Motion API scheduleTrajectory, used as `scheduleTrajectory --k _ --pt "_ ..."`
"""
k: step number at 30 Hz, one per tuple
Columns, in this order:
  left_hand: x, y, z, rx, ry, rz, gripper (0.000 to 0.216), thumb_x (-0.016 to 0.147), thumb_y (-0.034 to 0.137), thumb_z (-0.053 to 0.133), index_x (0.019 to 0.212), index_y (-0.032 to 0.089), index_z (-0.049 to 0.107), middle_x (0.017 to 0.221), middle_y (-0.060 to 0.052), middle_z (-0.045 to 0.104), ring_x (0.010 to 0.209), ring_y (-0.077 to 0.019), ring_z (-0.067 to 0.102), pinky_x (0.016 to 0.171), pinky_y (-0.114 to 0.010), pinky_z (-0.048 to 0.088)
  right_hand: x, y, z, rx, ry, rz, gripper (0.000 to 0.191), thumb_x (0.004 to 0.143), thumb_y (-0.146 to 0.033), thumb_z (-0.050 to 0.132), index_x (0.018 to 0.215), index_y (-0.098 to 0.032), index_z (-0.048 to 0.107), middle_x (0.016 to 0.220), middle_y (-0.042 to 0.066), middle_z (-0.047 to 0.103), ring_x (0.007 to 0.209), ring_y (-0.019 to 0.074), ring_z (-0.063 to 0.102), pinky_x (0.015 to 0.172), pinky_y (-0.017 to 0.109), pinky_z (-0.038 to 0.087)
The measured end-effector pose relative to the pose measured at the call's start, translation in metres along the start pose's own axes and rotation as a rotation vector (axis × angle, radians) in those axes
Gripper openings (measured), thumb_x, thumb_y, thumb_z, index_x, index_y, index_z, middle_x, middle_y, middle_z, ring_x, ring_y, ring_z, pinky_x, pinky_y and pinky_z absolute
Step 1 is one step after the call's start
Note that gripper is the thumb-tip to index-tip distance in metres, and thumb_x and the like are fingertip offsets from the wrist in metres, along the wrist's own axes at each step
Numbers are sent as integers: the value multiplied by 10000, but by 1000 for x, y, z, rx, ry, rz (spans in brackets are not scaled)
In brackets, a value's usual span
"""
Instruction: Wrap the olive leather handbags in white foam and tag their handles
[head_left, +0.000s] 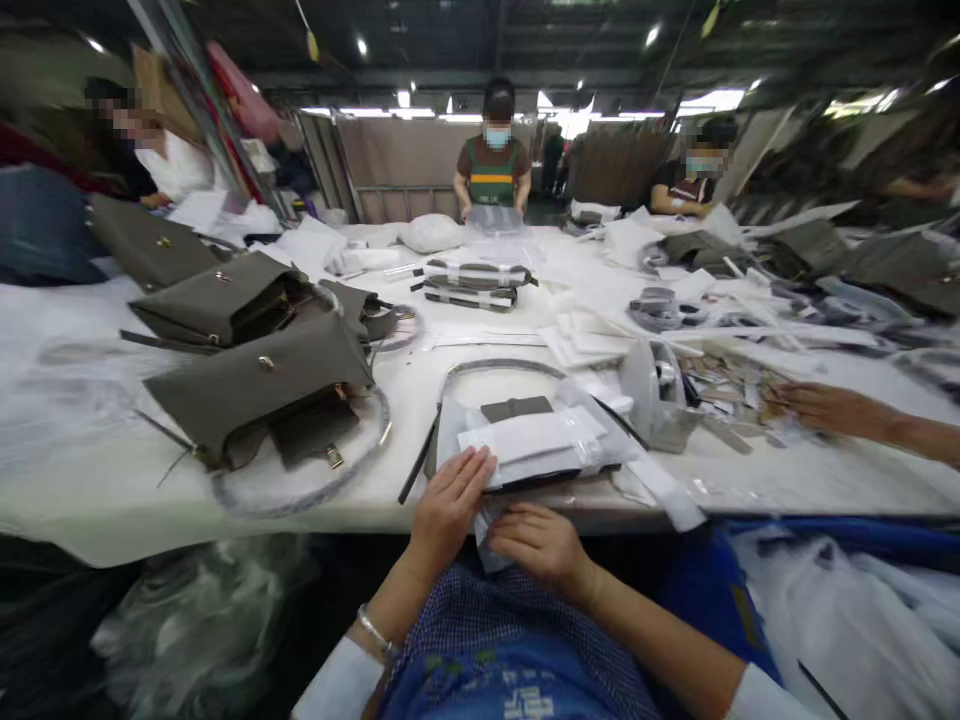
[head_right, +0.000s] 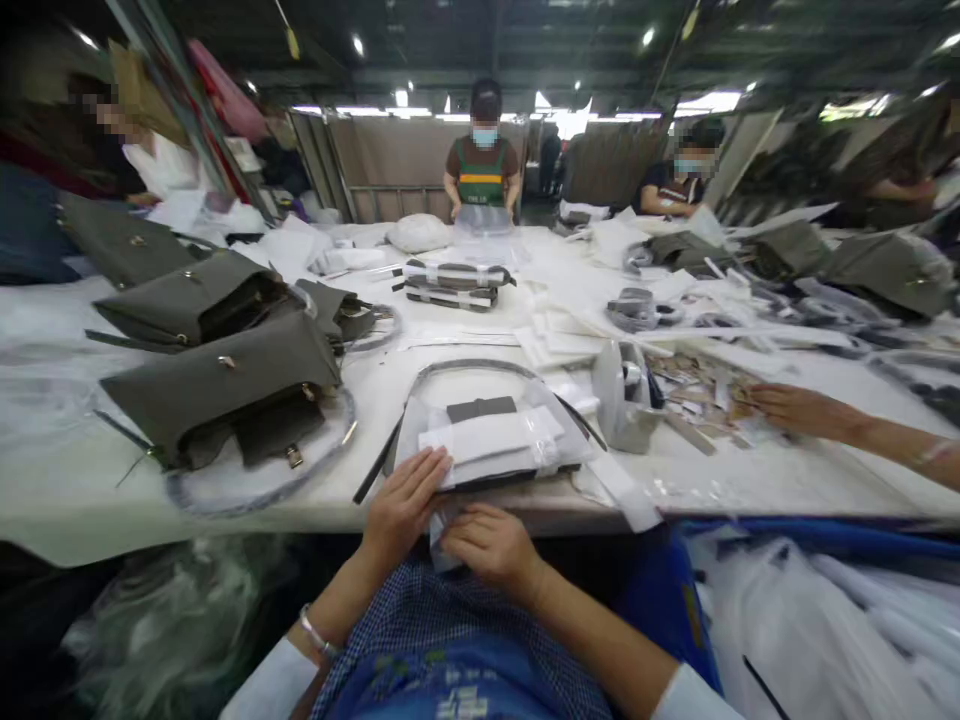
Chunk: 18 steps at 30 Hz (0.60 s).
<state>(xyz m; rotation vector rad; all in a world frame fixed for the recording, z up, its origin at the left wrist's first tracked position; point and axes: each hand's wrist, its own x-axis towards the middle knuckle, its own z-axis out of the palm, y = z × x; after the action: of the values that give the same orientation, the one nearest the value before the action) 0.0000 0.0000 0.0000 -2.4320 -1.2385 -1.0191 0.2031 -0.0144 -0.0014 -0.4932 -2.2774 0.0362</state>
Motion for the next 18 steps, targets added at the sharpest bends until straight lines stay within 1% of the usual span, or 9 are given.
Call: scheduleTrajectory --k 4,8,13,18 --pt "-1 2 0 21 -8 -8 537 955 152 551 1470 199 406 1437 -55 539 1375 -227 442 1122 -417 428 -11 -19 -15 50 -35 44 227 962 -141 466 1051 -213 662 962 27 776 889 138 720 913 313 550" --pt "0 4 0 56 -33 -23 531 965 139 525 1475 216 400 1441 -46 534 1375 -225 443 1112 -411 436 -9 -29 -26 50 -69 63 251 972 -143 428 1051 -205 658 959 32 777 880 148 727 892 312 557" --pt "-1 8 1 102 -46 -50 534 969 133 510 1482 220 389 1443 -50 529 1378 -229 439 1112 -415 434 8 -34 -37 44 -60 68 246 952 -115 450 1048 -197 661 966 30 778 869 148 730 876 304 557" --pt "0 11 -1 117 -82 -31 539 970 108 466 1494 181 365 1471 -77 497 1400 -234 406 1125 -421 415 37 -25 -55 13 -38 93 269 906 -72 492 1047 -213 672 970 18 776 878 146 726 882 306 542"
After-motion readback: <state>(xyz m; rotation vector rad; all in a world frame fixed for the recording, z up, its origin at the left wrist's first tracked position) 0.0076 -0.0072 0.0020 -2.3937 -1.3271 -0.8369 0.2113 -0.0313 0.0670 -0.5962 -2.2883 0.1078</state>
